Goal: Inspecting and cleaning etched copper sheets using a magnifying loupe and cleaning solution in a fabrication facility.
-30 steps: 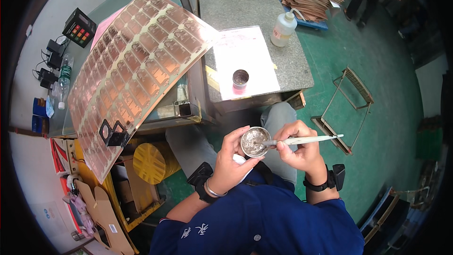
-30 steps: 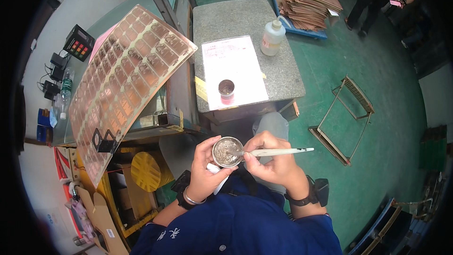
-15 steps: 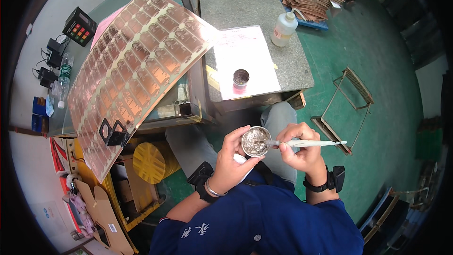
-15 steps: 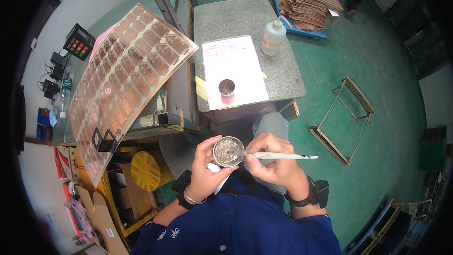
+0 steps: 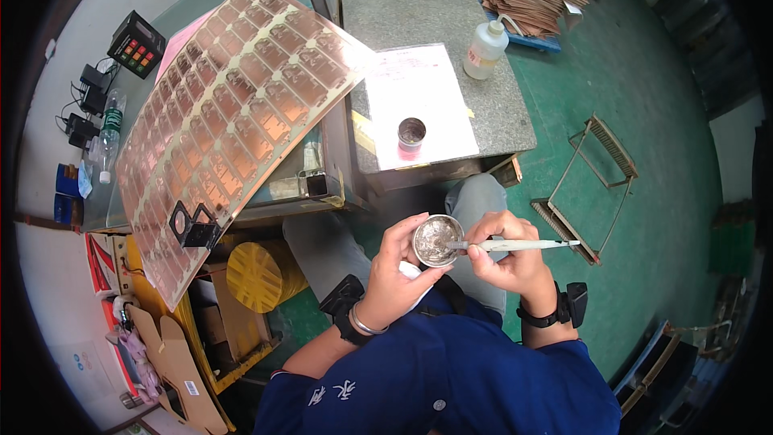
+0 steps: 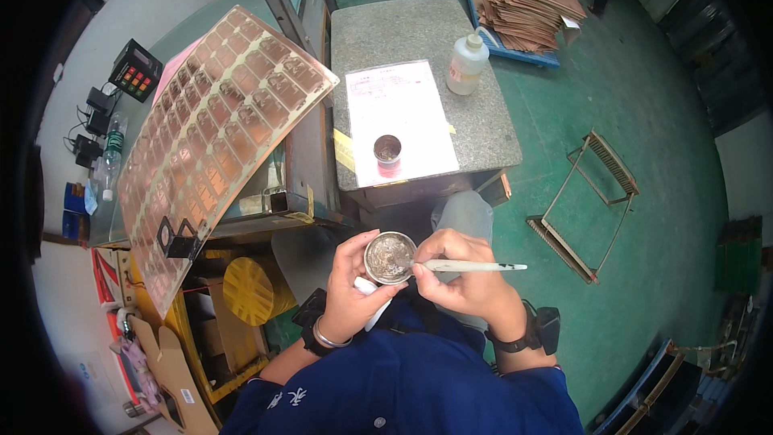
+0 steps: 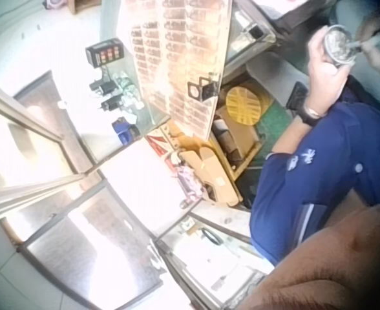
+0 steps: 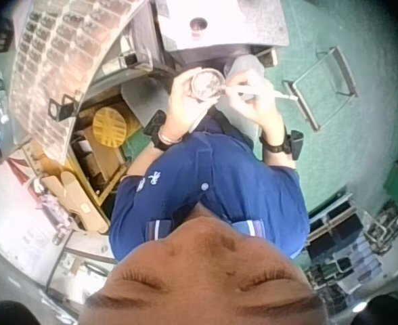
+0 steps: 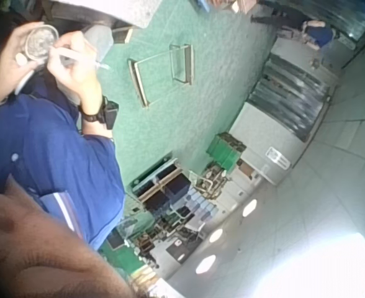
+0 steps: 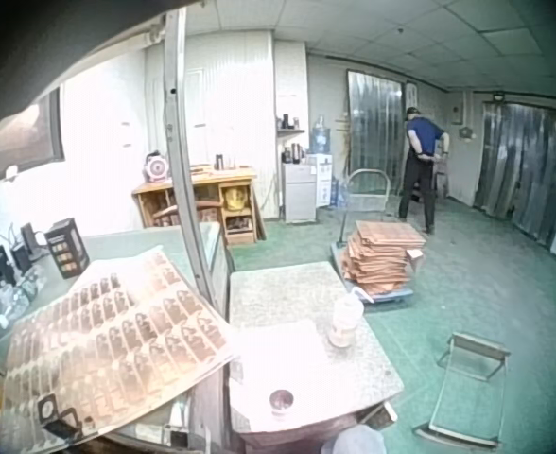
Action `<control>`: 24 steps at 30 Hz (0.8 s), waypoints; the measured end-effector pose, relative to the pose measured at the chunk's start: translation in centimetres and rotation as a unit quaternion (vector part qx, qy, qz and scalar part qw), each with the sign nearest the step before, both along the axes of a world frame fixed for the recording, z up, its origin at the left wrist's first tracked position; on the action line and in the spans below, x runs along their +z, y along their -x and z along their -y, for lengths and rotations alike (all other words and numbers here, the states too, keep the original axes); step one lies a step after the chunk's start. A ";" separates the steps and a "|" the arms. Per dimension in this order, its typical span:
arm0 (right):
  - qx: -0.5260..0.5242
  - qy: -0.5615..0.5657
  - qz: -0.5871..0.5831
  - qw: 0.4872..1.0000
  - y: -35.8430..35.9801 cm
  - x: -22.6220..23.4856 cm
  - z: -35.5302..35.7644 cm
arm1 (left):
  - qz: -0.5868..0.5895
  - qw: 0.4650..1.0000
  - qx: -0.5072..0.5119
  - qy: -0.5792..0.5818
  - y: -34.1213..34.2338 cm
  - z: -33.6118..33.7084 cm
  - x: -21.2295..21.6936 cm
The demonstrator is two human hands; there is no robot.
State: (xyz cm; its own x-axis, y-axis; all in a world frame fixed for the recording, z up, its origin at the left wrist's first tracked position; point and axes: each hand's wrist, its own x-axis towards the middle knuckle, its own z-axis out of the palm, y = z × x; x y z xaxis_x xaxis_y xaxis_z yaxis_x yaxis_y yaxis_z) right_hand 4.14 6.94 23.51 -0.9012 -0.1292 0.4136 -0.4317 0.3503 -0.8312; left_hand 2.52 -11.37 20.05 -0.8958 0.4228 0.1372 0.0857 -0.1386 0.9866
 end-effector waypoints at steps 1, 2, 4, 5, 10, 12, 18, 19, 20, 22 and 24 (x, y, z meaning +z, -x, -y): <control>0.002 -0.007 -0.003 1.000 0.0 0.0 0.0 | 0.001 1.000 -0.002 -0.005 0.0 0.0 0.0; 0.002 -0.007 -0.003 1.000 -0.1 0.1 0.0 | 0.002 1.000 -0.005 -0.011 0.0 0.0 0.1; -0.024 0.040 0.003 0.999 -0.4 0.2 0.0 | 0.003 1.000 -0.008 0.000 0.0 0.1 0.1; -0.024 0.041 0.003 0.999 -0.4 0.1 0.0 | 0.003 1.000 -0.011 0.010 0.0 0.2 0.1; -0.042 0.056 -0.002 0.998 -0.3 0.0 0.1 | 0.010 1.000 -0.015 -0.007 0.1 0.1 0.1; -0.028 0.031 -0.006 0.999 -0.2 -0.1 -0.1 | 0.008 1.000 -0.011 -0.009 0.1 0.1 0.0; -0.005 -0.012 -0.004 1.000 0.0 0.0 0.0 | 0.017 1.000 -0.018 -0.001 0.1 0.2 -0.1; -0.005 -0.012 -0.006 1.000 0.0 -0.1 0.0 | 0.015 1.000 -0.015 0.000 0.1 0.2 -0.2; -0.004 -0.012 -0.006 1.000 0.0 -0.1 0.0 | 0.013 1.000 -0.013 0.001 0.1 0.2 -0.3; -0.006 0.000 -0.001 1.000 0.0 -0.1 0.0 | 0.014 1.000 -0.010 -0.005 0.0 0.2 -0.2; -0.014 0.018 0.002 1.000 -0.2 -0.3 0.0 | 0.014 1.000 -0.007 -0.011 0.0 0.1 -0.1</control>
